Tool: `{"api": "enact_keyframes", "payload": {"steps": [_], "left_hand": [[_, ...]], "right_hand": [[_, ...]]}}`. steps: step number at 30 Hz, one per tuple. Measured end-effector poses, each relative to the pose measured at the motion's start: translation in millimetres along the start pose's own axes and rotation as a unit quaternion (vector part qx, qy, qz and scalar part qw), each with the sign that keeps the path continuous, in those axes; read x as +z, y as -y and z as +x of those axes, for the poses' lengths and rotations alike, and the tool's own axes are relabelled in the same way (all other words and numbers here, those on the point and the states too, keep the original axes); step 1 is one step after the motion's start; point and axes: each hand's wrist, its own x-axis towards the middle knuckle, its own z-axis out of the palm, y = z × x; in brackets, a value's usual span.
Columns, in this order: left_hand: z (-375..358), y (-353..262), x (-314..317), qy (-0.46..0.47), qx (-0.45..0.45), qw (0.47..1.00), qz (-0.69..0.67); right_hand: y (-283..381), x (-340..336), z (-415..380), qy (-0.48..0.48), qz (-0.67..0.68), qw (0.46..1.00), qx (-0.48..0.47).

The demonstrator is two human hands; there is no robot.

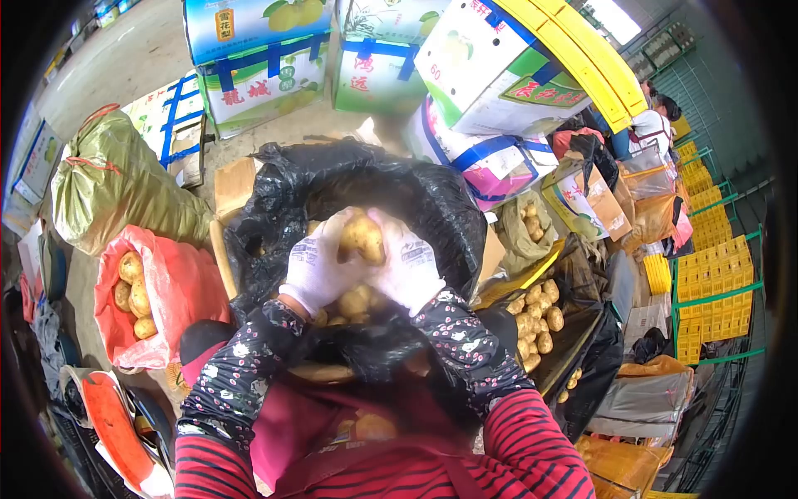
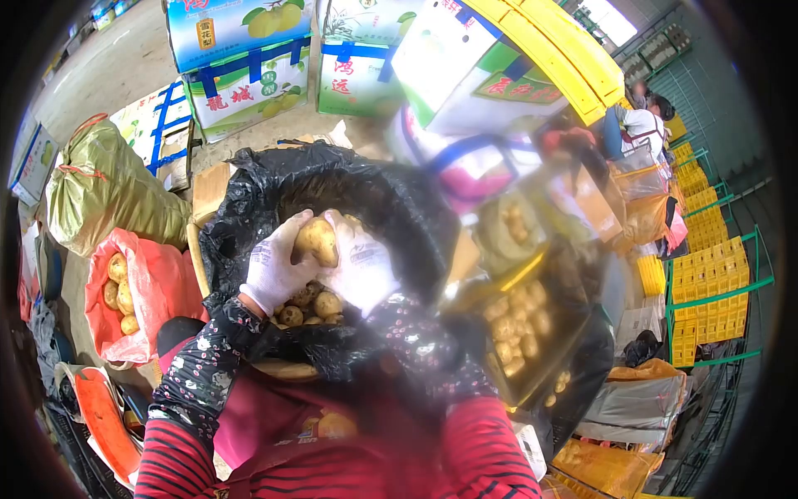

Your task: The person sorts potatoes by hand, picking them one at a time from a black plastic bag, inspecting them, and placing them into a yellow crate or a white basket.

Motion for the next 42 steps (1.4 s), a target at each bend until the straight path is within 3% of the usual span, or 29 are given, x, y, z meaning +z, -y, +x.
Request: {"api": "enact_keyframes", "payload": {"steps": [4, 5, 7, 9, 10, 13, 17, 20, 23, 26, 29, 30, 33, 34, 38, 41, 42], "left_hand": [[13, 35, 1, 0.014, -0.125, 0.976, -0.177], [11, 34, 2, 0.047, -0.169, 0.932, -0.319], [10, 9, -7, 0.106, -0.248, 0.773, -0.575], [7, 21, 0, 0.122, -0.229, 0.760, -0.596], [7, 17, -3, 0.118, -0.226, 0.756, -0.602], [10, 20, 2, 0.102, -0.202, 0.760, -0.610], [11, 21, 1, 0.107, -0.197, 0.768, -0.600], [11, 17, -4, 0.116, -0.202, 0.754, -0.614], [10, 13, 1, 0.061, -0.138, 0.814, -0.561], [10, 6, -3, 0.056, -0.075, 0.886, -0.454], [8, 3, -5, 0.055, -0.120, 0.850, -0.511], [9, 4, -5, 0.052, -0.095, 0.873, -0.476], [12, 4, -5, 0.048, -0.052, 0.920, -0.385], [11, 2, -8, 0.053, -0.061, 0.927, -0.365], [9, -5, -15, 0.084, -0.194, 0.875, -0.435], [12, 0, -13, 0.069, -0.199, 0.846, -0.490], [13, 0, -13, 0.069, -0.200, 0.838, -0.503]], "right_hand": [[8, -10, -2, 0.020, 0.035, 0.999, 0.003], [5, -9, -2, 0.010, 0.035, 0.999, -0.011], [-4, -6, -2, -0.006, 0.035, 0.999, -0.037], [-4, 2, -4, 0.015, 0.333, 0.942, 0.035], [-3, 3, -3, 0.026, 0.471, 0.879, 0.068], [-4, -11, 3, 0.035, 0.498, 0.859, 0.116], [-15, 0, 3, -0.010, 0.545, 0.832, 0.099], [-14, -22, 6, 0.021, 0.665, 0.717, 0.207], [-5, -20, 7, -0.022, 0.654, 0.742, 0.143], [-14, 1, 1, -0.028, 0.514, 0.855, 0.067], [-11, -13, 9, -0.004, 0.540, 0.814, 0.214], [-19, -15, 11, 0.006, 0.610, 0.769, 0.192], [-20, -6, 13, -0.040, 0.653, 0.738, 0.165], [-11, -8, 11, -0.022, 0.631, 0.761, 0.148], [-20, 6, 12, 0.035, 0.686, 0.711, 0.146], [-9, -16, 12, 0.057, 0.739, 0.638, 0.208], [-10, -16, 13, 0.055, 0.736, 0.642, 0.207]]}}
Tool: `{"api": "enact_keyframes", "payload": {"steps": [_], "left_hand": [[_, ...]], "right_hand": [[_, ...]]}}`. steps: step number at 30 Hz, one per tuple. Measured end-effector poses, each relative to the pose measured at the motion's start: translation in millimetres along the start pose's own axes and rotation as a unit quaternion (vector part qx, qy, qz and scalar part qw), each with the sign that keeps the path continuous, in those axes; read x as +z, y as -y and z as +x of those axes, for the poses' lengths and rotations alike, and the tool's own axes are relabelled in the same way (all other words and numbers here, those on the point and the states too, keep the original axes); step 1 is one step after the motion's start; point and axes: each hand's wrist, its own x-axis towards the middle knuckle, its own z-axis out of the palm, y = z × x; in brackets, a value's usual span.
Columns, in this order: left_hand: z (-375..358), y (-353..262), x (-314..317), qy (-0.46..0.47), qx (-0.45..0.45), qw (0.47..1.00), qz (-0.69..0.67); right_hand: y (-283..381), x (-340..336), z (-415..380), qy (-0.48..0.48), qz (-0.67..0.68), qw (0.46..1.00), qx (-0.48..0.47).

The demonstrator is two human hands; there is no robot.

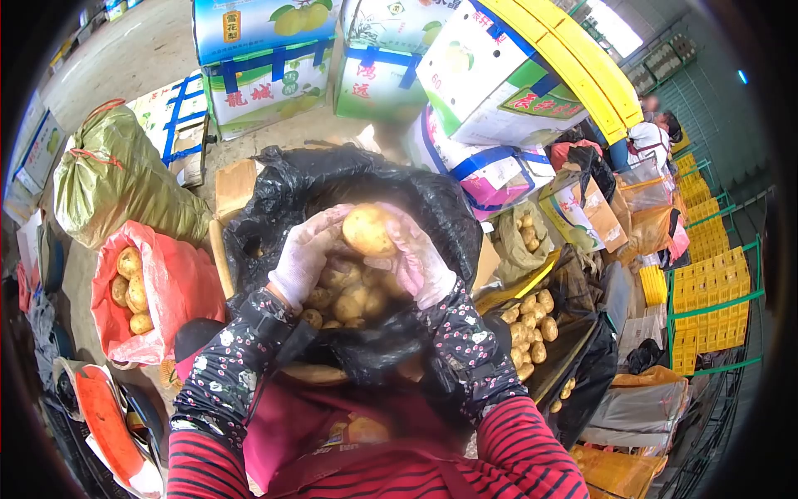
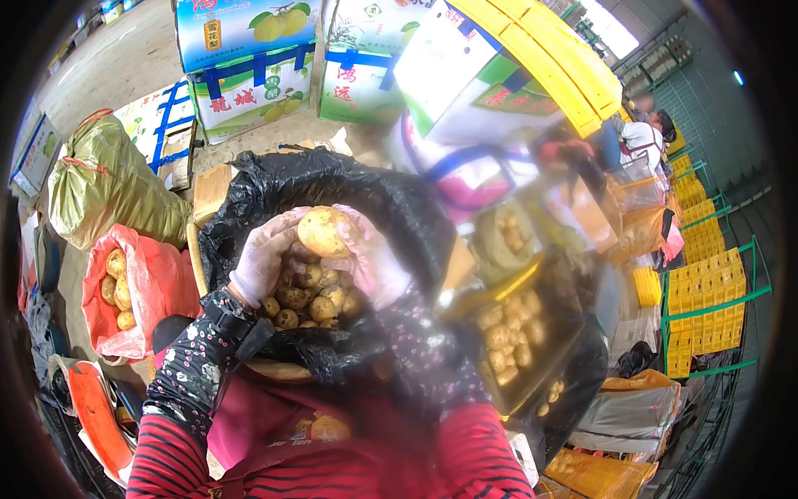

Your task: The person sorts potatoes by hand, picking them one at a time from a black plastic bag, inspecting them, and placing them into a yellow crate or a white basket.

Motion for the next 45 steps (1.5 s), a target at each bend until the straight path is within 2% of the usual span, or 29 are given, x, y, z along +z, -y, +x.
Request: {"api": "enact_keyframes", "payload": {"steps": [2, 5, 8, 11, 14, 17, 20, 23, 24, 27, 28, 31, 32, 33, 34, 36, 37, 39, 42, 44, 45], "left_hand": [[0, -1, 2, 0.006, -0.005, 1.000, -0.029], [1, 8, -1, 0.006, 0.034, 0.999, -0.032], [1, 11, -2, -0.011, -0.007, 1.000, 0.013], [2, 9, -4, -0.020, 0.009, 1.000, 0.010], [7, 20, -10, -0.005, 0.033, 0.999, -0.024], [2, 9, -4, -0.006, -0.011, 0.998, -0.054], [3, 5, -1, 0.029, -0.051, 0.995, -0.082], [14, 34, -10, 0.072, 0.060, 0.995, 0.019], [10, 28, -3, 0.065, 0.029, 0.997, -0.019], [5, 25, -8, 0.072, -0.037, 0.995, -0.051], [6, 24, -10, 0.073, -0.007, 0.997, -0.026], [0, 17, -5, 0.082, 0.054, 0.995, -0.007], [-4, 16, -2, 0.061, 0.042, 0.997, -0.017], [-2, 21, -3, 0.039, 0.134, 0.981, 0.135], [6, 37, -10, 0.052, 0.150, 0.978, 0.136], [7, 32, -15, 0.011, 0.230, 0.911, 0.341], [9, 32, -14, -0.017, 0.231, 0.921, 0.314], [1, 28, -11, -0.032, 0.097, 0.989, 0.108], [11, 41, -17, 0.025, 0.112, 0.993, -0.041], [3, 42, -22, 0.040, 0.080, 0.995, 0.033], [6, 49, -26, 0.081, 0.141, 0.982, 0.097]], "right_hand": [[-2, -4, 1, -0.005, -0.006, 1.000, -0.005], [-4, -5, 0, 0.005, -0.007, 1.000, 0.000], [-5, -3, -1, 0.012, -0.039, 0.999, -0.015], [-11, -10, 4, 0.033, -0.041, 0.998, -0.046], [-8, -5, 1, 0.012, -0.037, 0.998, -0.041], [-7, -6, 1, 0.023, -0.075, 0.995, -0.054], [-11, -5, -2, 0.007, -0.207, 0.973, -0.104], [-17, 10, -9, -0.017, -0.436, 0.871, -0.226], [-14, 7, -10, -0.019, -0.625, 0.731, -0.273], [-20, 6, -8, 0.026, -0.675, 0.644, -0.359], [-20, 8, -9, 0.023, -0.686, 0.630, -0.363], [-15, 6, -6, 0.049, -0.664, 0.626, -0.406], [-15, 8, -7, 0.041, -0.678, 0.607, -0.413], [-13, 13, -9, 0.027, -0.698, 0.604, -0.384], [-14, 12, -10, 0.025, -0.703, 0.593, -0.392], [-18, 13, -9, 0.026, -0.703, 0.599, -0.381], [-18, 13, -10, 0.045, -0.698, 0.603, -0.384], [-14, 19, -17, 0.056, -0.733, 0.589, -0.337], [-15, 12, -13, 0.071, -0.711, 0.609, -0.345], [-16, 7, -12, 0.048, -0.688, 0.638, -0.341], [-17, 5, -11, 0.036, -0.677, 0.653, -0.339]]}}
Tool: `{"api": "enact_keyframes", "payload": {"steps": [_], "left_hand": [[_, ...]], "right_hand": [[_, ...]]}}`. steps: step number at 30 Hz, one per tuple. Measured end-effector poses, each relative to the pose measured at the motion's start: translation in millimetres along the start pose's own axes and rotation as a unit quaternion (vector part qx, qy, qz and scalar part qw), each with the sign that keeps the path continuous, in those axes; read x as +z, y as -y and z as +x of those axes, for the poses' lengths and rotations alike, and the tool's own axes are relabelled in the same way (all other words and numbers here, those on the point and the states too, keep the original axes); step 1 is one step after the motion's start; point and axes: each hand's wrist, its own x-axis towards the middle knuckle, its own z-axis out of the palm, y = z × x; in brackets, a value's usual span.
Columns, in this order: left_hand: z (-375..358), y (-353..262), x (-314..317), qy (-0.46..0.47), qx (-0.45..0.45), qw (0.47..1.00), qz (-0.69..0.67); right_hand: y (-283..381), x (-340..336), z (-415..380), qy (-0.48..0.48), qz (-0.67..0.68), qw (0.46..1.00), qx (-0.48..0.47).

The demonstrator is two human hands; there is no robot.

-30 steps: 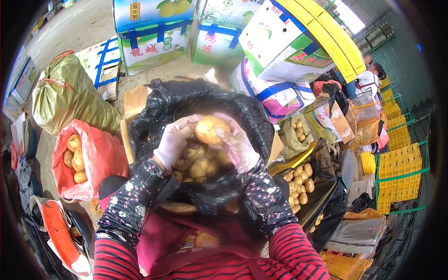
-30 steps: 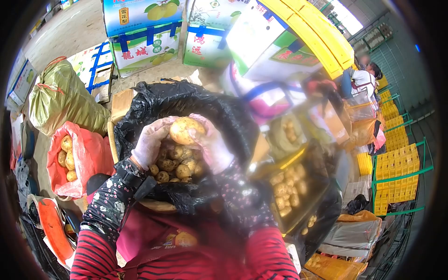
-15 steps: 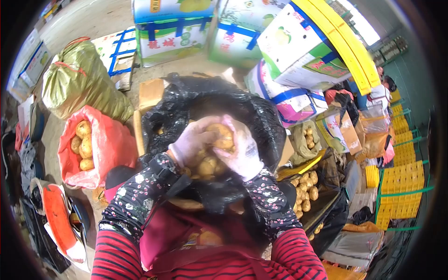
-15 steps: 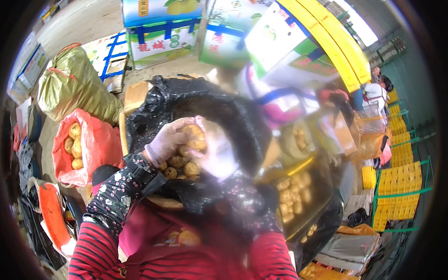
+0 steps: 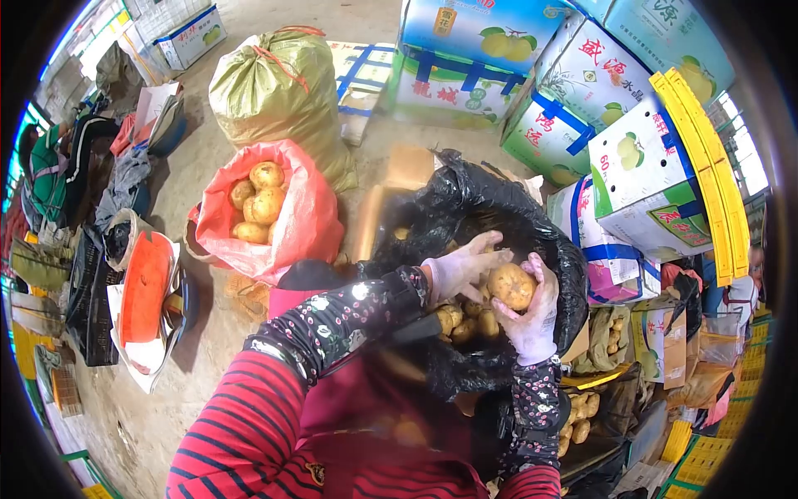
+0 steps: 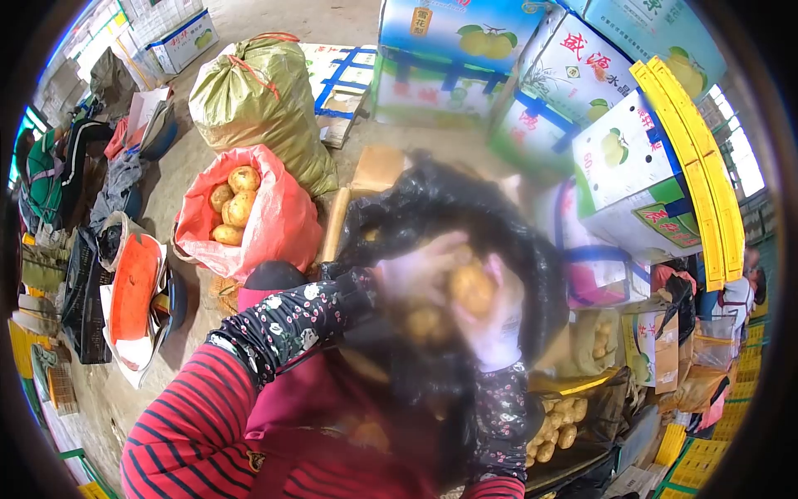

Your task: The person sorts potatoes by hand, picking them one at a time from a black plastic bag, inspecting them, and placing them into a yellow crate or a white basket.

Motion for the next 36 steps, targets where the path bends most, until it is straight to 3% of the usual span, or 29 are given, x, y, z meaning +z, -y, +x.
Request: {"api": "enact_keyframes", "payload": {"steps": [2, 4, 5, 6, 7, 8, 9, 10, 12, 13, 15, 17, 20, 22, 23, 24, 26, 28, 30, 32, 34, 36], "left_hand": [[0, 17, -6, 0.068, 0.136, 0.982, 0.114], [4, 12, -11, 0.040, 0.304, 0.886, 0.348], [9, 11, -20, 0.027, 0.347, 0.839, 0.418], [3, -14, -22, 0.052, 0.085, 0.984, 0.149], [-2, -40, -23, -0.083, -0.136, 0.970, -0.184], [-16, -51, -39, -0.096, 0.008, 0.995, 0.039], [-28, -92, -44, -0.177, -0.073, 0.976, -0.102], [-37, -103, -63, -0.249, -0.033, 0.962, -0.108], [-67, -120, -112, -0.381, 0.082, 0.919, 0.064], [-87, -145, -120, -0.468, 0.021, 0.872, 0.139], [-115, -155, -158, -0.591, 0.007, 0.786, 0.182], [-140, -147, -203, -0.657, -0.020, 0.719, 0.226], [-171, -99, -285, -0.605, -0.097, 0.745, 0.264], [-198, -49, -344, -0.439, -0.159, 0.809, 0.358], [-200, -37, -353, -0.384, -0.206, 0.802, 0.408], [-189, -41, -348, -0.395, -0.231, 0.767, 0.450], [-162, -56, -335, -0.463, -0.173, 0.722, 0.484], [-128, -85, -302, -0.488, -0.020, 0.762, 0.425], [-96, -112, -248, -0.417, 0.078, 0.854, 0.302], [-53, -144, -157, -0.411, 0.014, 0.900, 0.145], [-35, -140, -102, -0.286, 0.040, 0.956, 0.057], [-24, -125, -52, -0.220, 0.055, 0.974, 0.026]], "right_hand": [[3, 4, -2, 0.011, 0.084, 0.996, 0.031], [8, 2, 1, 0.012, 0.116, 0.993, 0.029], [4, 4, -1, 0.010, 0.231, 0.970, 0.073], [4, 2, 0, 0.006, 0.224, 0.971, 0.087], [5, -1, 3, 0.000, 0.218, 0.971, 0.099], [5, -3, 6, -0.008, 0.214, 0.970, 0.111], [-7, 1, 2, -0.018, 0.191, 0.977, 0.095], [-8, -1, 2, -0.020, 0.200, 0.975, 0.094], [-8, -4, -2, -0.021, 0.218, 0.971, 0.099], [-5, -7, -2, -0.015, 0.207, 0.974, 0.094], [-4, -9, -6, -0.008, 0.203, 0.976, 0.081], [-2, -8, -6, -0.004, 0.175, 0.983, 0.058], [-4, -7, -3, -0.005, 0.107, 0.994, 0.012], [-13, -1, -4, -0.015, 0.079, 0.997, -0.010], [-12, -2, -3, -0.022, 0.036, 0.999, 0.001], [-17, -2, -4, -0.008, 0.027, 1.000, 0.007], [-33, 3, -11, 0.020, 0.007, 0.999, 0.029], [-29, -1, -14, 0.060, 0.015, 0.995, 0.073], [-43, 5, -25, 0.094, 0.035, 0.991, 0.087], [-40, -2, -26, 0.182, 0.036, 0.965, 0.187], [-56, 1, -33, 0.231, 0.003, 0.951, 0.205], [-67, -4, -34, 0.236, 0.074, 0.931, 0.268]]}}
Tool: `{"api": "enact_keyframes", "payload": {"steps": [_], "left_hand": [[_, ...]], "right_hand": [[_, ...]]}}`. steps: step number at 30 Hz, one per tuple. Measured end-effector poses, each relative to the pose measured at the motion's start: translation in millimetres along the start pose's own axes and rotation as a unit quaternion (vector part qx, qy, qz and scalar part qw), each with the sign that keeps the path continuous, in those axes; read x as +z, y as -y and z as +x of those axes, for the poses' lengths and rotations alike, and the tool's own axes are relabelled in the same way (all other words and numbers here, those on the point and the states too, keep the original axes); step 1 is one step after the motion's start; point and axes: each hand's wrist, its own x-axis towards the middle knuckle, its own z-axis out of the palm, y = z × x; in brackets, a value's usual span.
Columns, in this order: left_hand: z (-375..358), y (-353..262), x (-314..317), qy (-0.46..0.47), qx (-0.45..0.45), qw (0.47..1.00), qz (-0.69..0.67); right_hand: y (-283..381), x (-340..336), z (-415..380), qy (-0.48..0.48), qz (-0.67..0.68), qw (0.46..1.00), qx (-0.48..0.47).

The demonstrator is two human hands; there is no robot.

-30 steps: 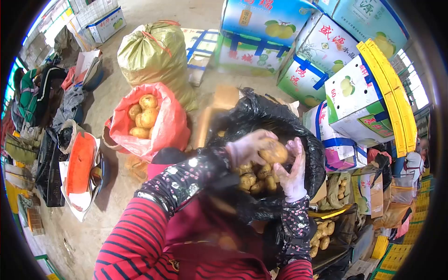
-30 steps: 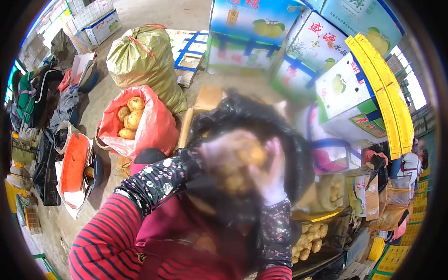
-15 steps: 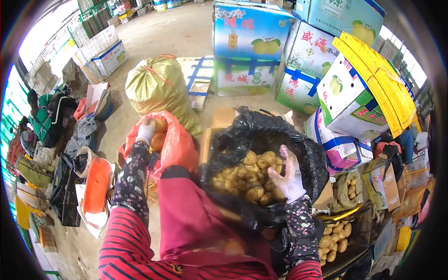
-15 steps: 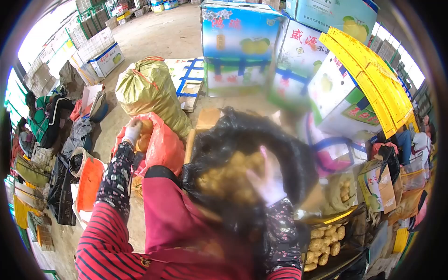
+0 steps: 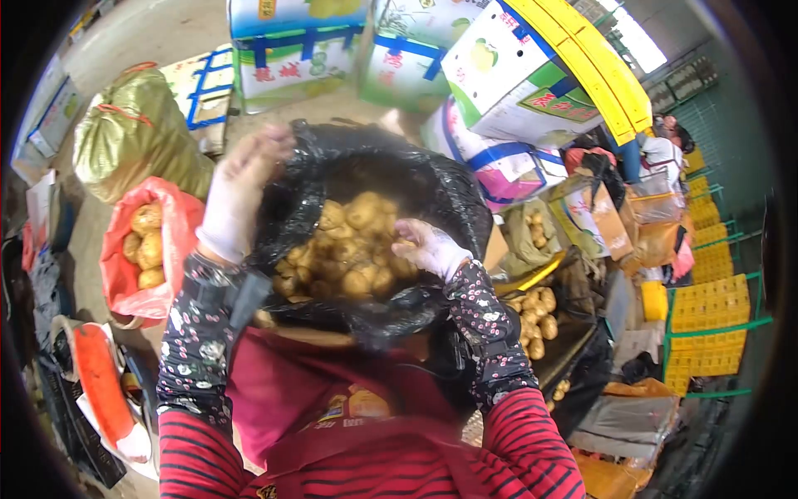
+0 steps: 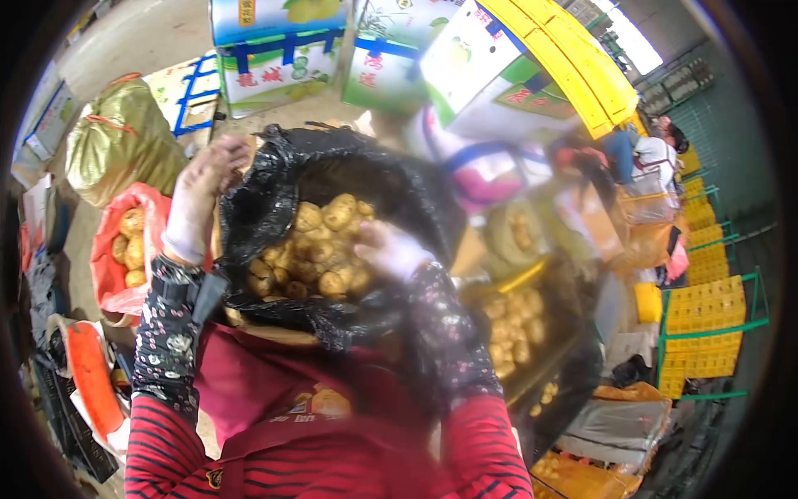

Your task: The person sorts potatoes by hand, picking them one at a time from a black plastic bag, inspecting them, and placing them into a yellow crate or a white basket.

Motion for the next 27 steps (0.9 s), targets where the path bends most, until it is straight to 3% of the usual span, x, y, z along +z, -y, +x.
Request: {"api": "enact_keyframes", "payload": {"steps": [2, 3, 4, 6, 7, 10, 13, 17, 21, 24, 27], "left_hand": [[-10, 17, 22, 0.062, -0.061, 0.996, -0.035], [-8, 30, 23, 0.072, -0.091, 0.992, -0.046], [-7, 38, 20, 0.063, -0.124, 0.990, -0.033], [2, 48, 13, 0.008, -0.170, 0.982, -0.081], [8, 49, 11, -0.009, -0.169, 0.980, -0.108], [22, 42, 8, -0.067, -0.166, 0.970, -0.163], [33, 44, 1, -0.100, -0.188, 0.958, -0.191], [42, 38, -7, -0.104, -0.218, 0.951, -0.195], [47, 46, -9, -0.095, -0.227, 0.950, -0.194], [56, 52, -7, -0.078, -0.226, 0.948, -0.211], [55, 58, 1, -0.056, -0.232, 0.947, -0.217]], "right_hand": [[27, -21, -2, 0.039, 0.110, 0.990, 0.077], [25, -27, 9, 0.044, 0.075, 0.994, 0.070], [25, -28, 21, 0.033, 0.038, 0.990, 0.129], [14, -23, 53, 0.042, 0.236, 0.955, 0.177], [4, -17, 75, 0.043, 0.305, 0.932, 0.192], [-78, 34, 165, 0.071, 0.398, 0.844, 0.353], [-70, 96, 230, 0.015, 0.484, 0.766, 0.424], [-53, 156, 264, -0.070, 0.559, 0.705, 0.431], [-51, 164, 267, -0.104, 0.600, 0.674, 0.419], [-52, 145, 244, -0.090, 0.621, 0.671, 0.394], [-41, 112, 205, -0.066, 0.623, 0.701, 0.340]]}}
